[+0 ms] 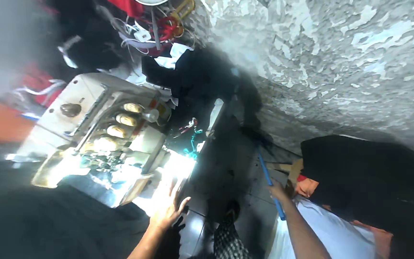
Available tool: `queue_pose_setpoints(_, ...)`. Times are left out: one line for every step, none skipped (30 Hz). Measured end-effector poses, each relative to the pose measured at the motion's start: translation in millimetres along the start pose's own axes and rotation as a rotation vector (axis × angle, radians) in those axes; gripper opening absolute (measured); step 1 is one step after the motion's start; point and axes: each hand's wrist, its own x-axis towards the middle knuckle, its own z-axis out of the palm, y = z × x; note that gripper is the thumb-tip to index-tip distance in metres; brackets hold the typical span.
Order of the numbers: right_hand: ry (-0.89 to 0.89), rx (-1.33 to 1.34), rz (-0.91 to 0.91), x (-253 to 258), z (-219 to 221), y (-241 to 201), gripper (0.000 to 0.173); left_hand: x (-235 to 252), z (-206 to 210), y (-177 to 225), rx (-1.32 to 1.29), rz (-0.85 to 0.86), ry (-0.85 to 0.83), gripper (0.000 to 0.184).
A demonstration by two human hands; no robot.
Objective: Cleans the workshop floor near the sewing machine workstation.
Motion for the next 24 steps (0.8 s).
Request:
queue_pose_setpoints(-0.043,0.020,0.021,6.4,17.1,-0.3,0.060,-0.2,-0.6,0.7,0.002,0.001,-0.001,0.078)
queue_pose_setpoints(-0.083,-0.005,0.044,8.8,34.1,3.8,0.060,-0.4,-1.6,2.4,0.004,-0.004,-0.009,0.077)
queue_pose_setpoints(-0.117,-0.060,0.062,5.3,50.6,10.7,0.062,-0.4,-3.1,3.4,-0.003,-0.014,-0.018,0.077)
queue_pose_setpoints(-0.153,-0.125,0.072,-5.4,64.4,20.1,0.062,-0.4,-4.1,3.7,-0.011,-0.022,-0.025,0.077)
queue_pose_setpoints(-0.190,-0.190,0.079,-22.5,73.5,30.5,0.062,-0.6,-4.4,3.8,-0.015,-0.028,-0.027,0.078)
queue_pose_setpoints(-0.234,-0.241,0.088,-43.7,76.5,41.1,0.063,-0.8,-4.8,3.9,-0.027,-0.034,-0.040,0.078)
queue_pose_setpoints(-0.287,-0.264,0.093,-66.3,73.0,51.5,0.065,-0.9,-5.3,4.2,-0.035,-0.040,-0.053,0.078)
queue_pose_setpoints(-0.341,-0.273,0.089,-88.0,64.2,61.6,0.065,-1.1,-4.9,4.0,-0.037,-0.036,-0.051,0.077)
queue_pose_setpoints(-0.386,-0.282,0.076,-108.1,51.3,70.1,0.065,-1.3,-4.3,3.4,-0.036,-0.033,-0.049,0.077)
queue_pose_setpoints(-0.415,-0.290,0.049,-128.2,35.7,75.9,0.064,-1.1,-3.8,3.2,-0.039,-0.031,-0.049,0.077)
queue_pose_setpoints(-0.423,-0.294,0.029,-149.0,19.3,77.1,0.063,-0.3,-3.4,3.1,-0.041,-0.029,-0.046,0.076)
queue_pose_setpoints(-0.411,-0.283,0.017,-168.7,4.8,76.8,0.063,-0.2,-3.2,2.9,-0.038,-0.023,-0.043,0.076)
queue_pose_setpoints(-0.387,-0.263,0.016,-183.2,-7.1,74.7,0.062,-0.2,-3.2,2.3,-0.033,-0.016,-0.034,0.075)
queue_pose_setpoints(-0.346,-0.237,0.008,-191.2,-16.1,72.2,0.062,-0.1,-3.0,1.9,-0.026,-0.008,-0.024,0.075)
queue_pose_setpoints(-0.292,-0.218,-0.008,-192.2,-22.5,69.4,0.062,-0.3,-3.1,2.2,-0.024,-0.007,-0.024,0.075)
queue_pose_setpoints(-0.225,-0.215,-0.019,-185.2,-26.4,64.2,0.061,-0.4,-3.0,2.7,-0.029,-0.006,-0.027,0.075)
queue_pose_setpoints(-0.155,-0.220,-0.025,-169.8,-28.7,56.6,0.061,-0.5,-2.8,3.1,-0.037,-0.007,-0.032,0.075)
queue_pose_setpoints(-0.089,-0.219,-0.030,-148.0,-30.0,47.3,0.061,-0.3,-2.2,3.0,-0.040,-0.005,-0.029,0.075)
queue_pose_setpoints(-0.029,-0.200,-0.043,-121.7,-30.9,37.9,0.060,-0.4,-1.5,2.9,-0.037,-0.002,-0.020,0.075)
queue_pose_setpoints(0.023,-0.157,-0.052,-93.2,-31.7,27.4,0.059,-0.5,-0.7,2.6,-0.036,-0.002,-0.010,0.075)
queue_pose_setpoints(0.061,-0.093,-0.053,-65.9,-30.8,16.2,0.058,-0.2,-0.4,1.6,-0.035,-0.001,-0.003,0.075)
queue_pose_setpoints(0.082,-0.018,-0.032,-45.0,-27.8,6.1,0.055,-0.6,-0.3,1.4,-0.034,-0.001,0.001,0.075)
queue_pose_setpoints(0.079,0.056,0.002,-31.0,-21.9,-1.8,0.051,-1.4,-0.4,1.5,-0.038,-0.002,-0.003,0.075)
queue_pose_setpoints(0.050,0.112,0.040,-23.6,-13.3,-8.3,0.048,-1.2,-0.3,1.1,-0.039,-0.005,-0.011,0.075)
